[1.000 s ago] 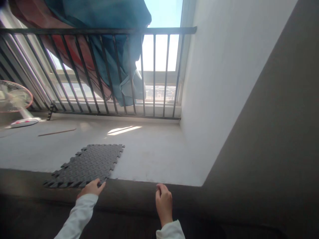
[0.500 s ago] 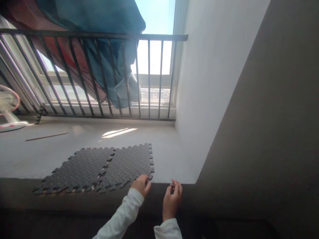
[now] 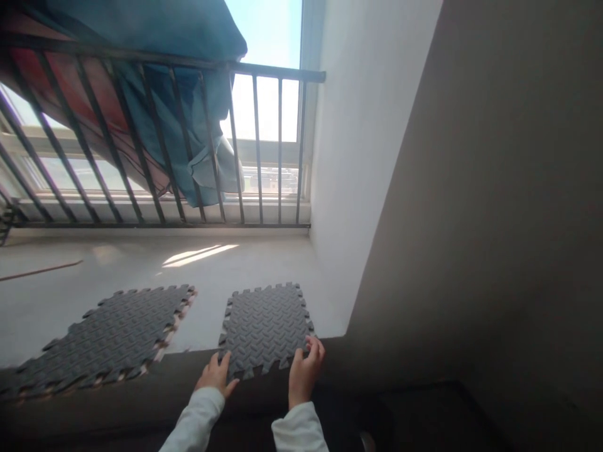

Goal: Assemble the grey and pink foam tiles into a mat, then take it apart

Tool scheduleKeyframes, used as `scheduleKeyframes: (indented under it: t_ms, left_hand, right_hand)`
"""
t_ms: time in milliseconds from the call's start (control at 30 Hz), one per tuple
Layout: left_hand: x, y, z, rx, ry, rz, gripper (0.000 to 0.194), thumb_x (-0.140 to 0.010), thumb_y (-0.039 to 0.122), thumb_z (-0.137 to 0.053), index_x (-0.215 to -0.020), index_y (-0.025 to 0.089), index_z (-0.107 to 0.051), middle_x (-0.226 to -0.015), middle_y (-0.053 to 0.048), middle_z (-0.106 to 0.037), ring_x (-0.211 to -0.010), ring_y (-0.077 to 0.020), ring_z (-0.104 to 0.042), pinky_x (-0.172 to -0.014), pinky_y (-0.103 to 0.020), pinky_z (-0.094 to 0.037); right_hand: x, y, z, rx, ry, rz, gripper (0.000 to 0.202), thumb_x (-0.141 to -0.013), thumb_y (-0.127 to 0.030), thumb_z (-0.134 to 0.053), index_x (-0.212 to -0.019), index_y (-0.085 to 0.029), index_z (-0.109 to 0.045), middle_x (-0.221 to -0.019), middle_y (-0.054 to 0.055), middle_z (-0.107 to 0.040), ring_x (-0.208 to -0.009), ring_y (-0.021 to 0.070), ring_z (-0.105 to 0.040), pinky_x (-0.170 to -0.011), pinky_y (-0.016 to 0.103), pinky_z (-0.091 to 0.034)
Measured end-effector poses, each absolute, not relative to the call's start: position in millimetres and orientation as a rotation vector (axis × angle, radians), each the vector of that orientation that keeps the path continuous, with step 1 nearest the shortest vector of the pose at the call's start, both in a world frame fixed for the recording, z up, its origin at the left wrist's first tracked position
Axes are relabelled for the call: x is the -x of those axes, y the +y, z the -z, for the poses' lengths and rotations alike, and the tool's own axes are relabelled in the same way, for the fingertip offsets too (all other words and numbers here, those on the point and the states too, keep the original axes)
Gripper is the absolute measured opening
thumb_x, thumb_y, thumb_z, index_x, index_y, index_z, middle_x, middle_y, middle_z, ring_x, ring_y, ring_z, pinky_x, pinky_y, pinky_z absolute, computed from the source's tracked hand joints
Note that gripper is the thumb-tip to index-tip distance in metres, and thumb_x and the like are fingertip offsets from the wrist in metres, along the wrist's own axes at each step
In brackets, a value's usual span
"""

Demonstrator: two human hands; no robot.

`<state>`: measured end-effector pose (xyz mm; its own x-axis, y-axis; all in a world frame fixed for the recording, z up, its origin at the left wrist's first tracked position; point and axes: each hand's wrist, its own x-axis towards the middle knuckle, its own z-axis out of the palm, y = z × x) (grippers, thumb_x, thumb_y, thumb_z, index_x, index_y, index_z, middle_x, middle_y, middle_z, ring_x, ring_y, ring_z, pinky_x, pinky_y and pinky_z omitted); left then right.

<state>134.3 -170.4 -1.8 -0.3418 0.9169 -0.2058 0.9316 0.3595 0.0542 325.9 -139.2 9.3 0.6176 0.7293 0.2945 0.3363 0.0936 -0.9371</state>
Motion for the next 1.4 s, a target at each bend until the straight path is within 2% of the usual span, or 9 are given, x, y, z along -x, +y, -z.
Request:
scheduleKeyframes:
  t_ms: [233, 533, 867, 933, 1033, 1100, 1167, 1267, 1400]
  left_hand:
    - [-135, -153, 11, -1.824, 2.402, -0.006, 0.053, -0.069, 0.028, -0.057, -0.120, 0.023, -0.045, -0.125, -0.014, -0.043, -0.107, -0.0234, -0.048, -0.083, -0.033, -0.039]
    - [-171, -101, -15, -1.991, 2.322, -0.103, 0.045, -0.069, 0.024, -0.054, -0.114, 0.025, -0.050, -0.127, -0.010, -0.040, -0.102, -0.0217, -0.050, -0.081, -0.032, -0.040]
    - [-193, -83, 0, -2.072, 2.212, -0.029, 0.037, -0.071, 0.020, -0.051, -0.107, 0.024, -0.054, -0.126, -0.008, -0.041, -0.101, -0.0212, -0.050, -0.080, -0.032, -0.041]
    - [-194, -83, 4, -2.058, 2.179, 0.009, 0.039, -0.069, 0.017, -0.051, -0.108, 0.024, -0.054, -0.127, -0.008, -0.041, -0.102, -0.0212, -0.050, -0.080, -0.031, -0.041]
    - [-190, -85, 10, -2.118, 2.080, 0.021, 0.055, -0.066, 0.012, -0.053, -0.119, 0.025, -0.046, -0.130, -0.008, -0.039, -0.107, -0.0203, -0.048, -0.084, -0.029, -0.040]
    - [-181, -88, 12, -2.170, 2.043, -0.029, 0.064, -0.066, 0.012, -0.051, -0.126, 0.028, -0.038, -0.133, -0.007, -0.036, -0.109, -0.0193, -0.046, -0.087, -0.030, -0.039]
    - [-164, -94, 12, -2.179, 2.086, -0.088, 0.064, -0.068, 0.013, -0.048, -0.128, 0.029, -0.034, -0.135, -0.005, -0.034, -0.111, -0.0188, -0.045, -0.090, -0.034, -0.037]
    - [-118, -111, 7, -2.076, 2.310, -0.108, 0.056, -0.071, 0.015, -0.043, -0.126, 0.026, -0.039, -0.133, -0.006, -0.039, -0.112, -0.0197, -0.043, -0.094, -0.038, -0.033]
    - [-42, -146, -2, -1.815, 2.657, -0.022, 0.048, -0.074, 0.015, -0.040, -0.121, 0.019, -0.045, -0.126, -0.009, -0.046, -0.107, -0.0209, -0.046, -0.090, -0.036, -0.035]
  right_hand:
    - [-318, -141, -6, 1.481, -0.968, -0.397, 0.025, -0.063, -0.023, -0.038, -0.082, -0.017, -0.051, -0.091, 0.010, -0.051, -0.079, 0.0196, -0.052, -0.076, 0.034, -0.042]
    - [-313, -142, 0, 1.520, -0.946, -0.374, 0.025, -0.062, -0.019, -0.036, -0.082, -0.017, -0.052, -0.090, 0.009, -0.052, -0.075, 0.0176, -0.053, -0.075, 0.031, -0.043]
    - [-311, -140, 6, 1.528, -0.912, -0.360, 0.024, -0.062, -0.015, -0.037, -0.080, -0.018, -0.052, -0.088, 0.008, -0.054, -0.075, 0.0176, -0.053, -0.073, 0.031, -0.043]
    - [-309, -138, 7, 1.527, -0.913, -0.361, 0.024, -0.062, -0.015, -0.037, -0.079, -0.018, -0.053, -0.087, 0.008, -0.054, -0.075, 0.0178, -0.053, -0.073, 0.031, -0.043]
    - [-307, -136, 8, 1.540, -0.915, -0.360, 0.024, -0.061, -0.015, -0.037, -0.078, -0.018, -0.053, -0.087, 0.008, -0.054, -0.074, 0.0173, -0.053, -0.073, 0.030, -0.043]
    - [-307, -136, 8, 1.554, -0.918, -0.361, 0.023, -0.061, -0.015, -0.037, -0.078, -0.019, -0.053, -0.087, 0.007, -0.055, -0.074, 0.0170, -0.054, -0.072, 0.029, -0.044]
    - [-310, -137, 7, 1.565, -0.920, -0.368, 0.023, -0.061, -0.016, -0.038, -0.077, -0.019, -0.054, -0.086, 0.007, -0.055, -0.073, 0.0171, -0.054, -0.072, 0.029, -0.043]
    - [-316, -139, 4, 1.562, -0.917, -0.399, 0.022, -0.061, -0.018, -0.039, -0.077, -0.019, -0.054, -0.086, 0.008, -0.055, -0.073, 0.0179, -0.054, -0.072, 0.031, -0.043]
    - [-319, -139, 2, 1.557, -0.939, -0.465, 0.023, -0.061, -0.024, -0.040, -0.079, -0.017, -0.054, -0.087, 0.009, -0.054, -0.073, 0.0192, -0.054, -0.073, 0.033, -0.042]
